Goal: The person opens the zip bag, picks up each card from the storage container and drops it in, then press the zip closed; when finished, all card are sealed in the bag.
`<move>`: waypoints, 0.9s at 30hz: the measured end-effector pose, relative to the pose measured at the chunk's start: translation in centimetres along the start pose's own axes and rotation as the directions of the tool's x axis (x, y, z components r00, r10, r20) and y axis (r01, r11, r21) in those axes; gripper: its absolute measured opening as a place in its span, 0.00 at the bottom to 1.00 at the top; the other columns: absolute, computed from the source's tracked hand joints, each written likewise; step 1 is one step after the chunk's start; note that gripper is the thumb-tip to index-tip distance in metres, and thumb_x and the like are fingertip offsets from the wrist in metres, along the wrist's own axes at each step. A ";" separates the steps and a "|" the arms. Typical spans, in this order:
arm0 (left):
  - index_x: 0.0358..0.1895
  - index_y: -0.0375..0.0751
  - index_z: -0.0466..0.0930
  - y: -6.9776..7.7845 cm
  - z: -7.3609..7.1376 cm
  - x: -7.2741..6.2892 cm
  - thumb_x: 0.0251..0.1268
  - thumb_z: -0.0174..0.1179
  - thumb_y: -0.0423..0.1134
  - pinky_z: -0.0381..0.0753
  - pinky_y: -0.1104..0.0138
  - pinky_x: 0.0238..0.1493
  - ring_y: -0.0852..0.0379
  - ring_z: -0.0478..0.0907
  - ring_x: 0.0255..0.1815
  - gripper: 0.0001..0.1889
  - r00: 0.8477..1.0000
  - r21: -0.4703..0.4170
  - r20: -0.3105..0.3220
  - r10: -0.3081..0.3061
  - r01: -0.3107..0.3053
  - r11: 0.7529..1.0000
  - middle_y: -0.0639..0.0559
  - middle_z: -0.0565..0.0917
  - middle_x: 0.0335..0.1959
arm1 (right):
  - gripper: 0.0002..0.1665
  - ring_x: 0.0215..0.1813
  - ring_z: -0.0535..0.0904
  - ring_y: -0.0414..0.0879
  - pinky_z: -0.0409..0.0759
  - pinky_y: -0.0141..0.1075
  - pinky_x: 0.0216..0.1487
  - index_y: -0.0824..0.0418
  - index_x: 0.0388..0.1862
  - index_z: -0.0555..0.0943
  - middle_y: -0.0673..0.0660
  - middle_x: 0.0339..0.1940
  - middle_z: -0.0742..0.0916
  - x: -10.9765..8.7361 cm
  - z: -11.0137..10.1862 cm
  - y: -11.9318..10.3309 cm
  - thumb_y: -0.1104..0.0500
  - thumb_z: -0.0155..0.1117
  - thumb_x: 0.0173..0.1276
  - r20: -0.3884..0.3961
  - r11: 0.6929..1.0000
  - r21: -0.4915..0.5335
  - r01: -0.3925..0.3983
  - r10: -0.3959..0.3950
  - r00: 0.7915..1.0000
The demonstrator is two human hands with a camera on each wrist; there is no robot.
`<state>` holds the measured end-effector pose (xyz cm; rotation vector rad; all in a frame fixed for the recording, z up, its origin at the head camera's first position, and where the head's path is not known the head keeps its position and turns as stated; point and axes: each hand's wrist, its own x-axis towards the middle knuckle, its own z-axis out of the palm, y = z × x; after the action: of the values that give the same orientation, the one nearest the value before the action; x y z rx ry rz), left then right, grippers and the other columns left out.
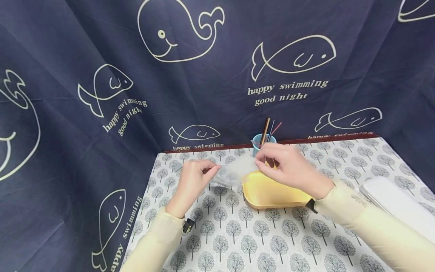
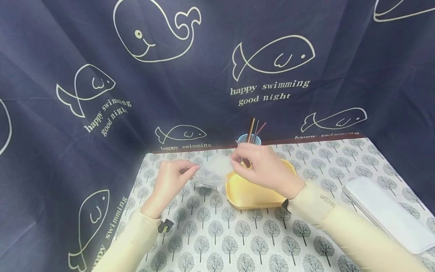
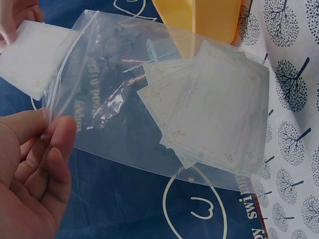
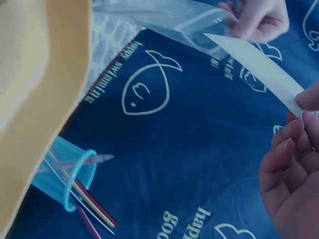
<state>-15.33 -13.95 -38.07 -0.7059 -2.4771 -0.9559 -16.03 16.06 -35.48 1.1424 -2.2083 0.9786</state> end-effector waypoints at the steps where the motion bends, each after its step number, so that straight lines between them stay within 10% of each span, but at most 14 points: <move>1: 0.33 0.43 0.92 0.0 0.0 0.0 0.68 0.72 0.35 0.83 0.74 0.30 0.69 0.82 0.25 0.04 1.000 -0.001 0.000 0.000 0.000 1.000 0.54 0.91 0.31 | 0.10 0.28 0.73 0.35 0.72 0.28 0.26 0.47 0.36 0.84 0.37 0.29 0.79 -0.1 0.3 0.1 0.64 0.70 0.65 0.009 1.000 -0.009 0.002 -0.002 1.000; 27: 0.32 0.44 0.92 0.0 0.3 -0.2 0.67 0.73 0.36 0.82 0.75 0.30 0.67 0.84 0.25 0.04 0.999 0.018 -0.021 0.040 -0.040 0.999 0.55 0.91 0.29 | 0.02 0.37 0.81 0.42 0.81 0.35 0.42 0.51 0.39 0.91 0.46 0.44 0.81 0.1 5.5 0.7 0.55 0.74 0.70 0.247 0.990 -0.077 -0.119 0.134 0.960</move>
<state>-15.21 -13.79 -38.42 -0.7332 -2.4405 -0.9215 -17.09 12.07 -39.15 1.1641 -2.5222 0.8487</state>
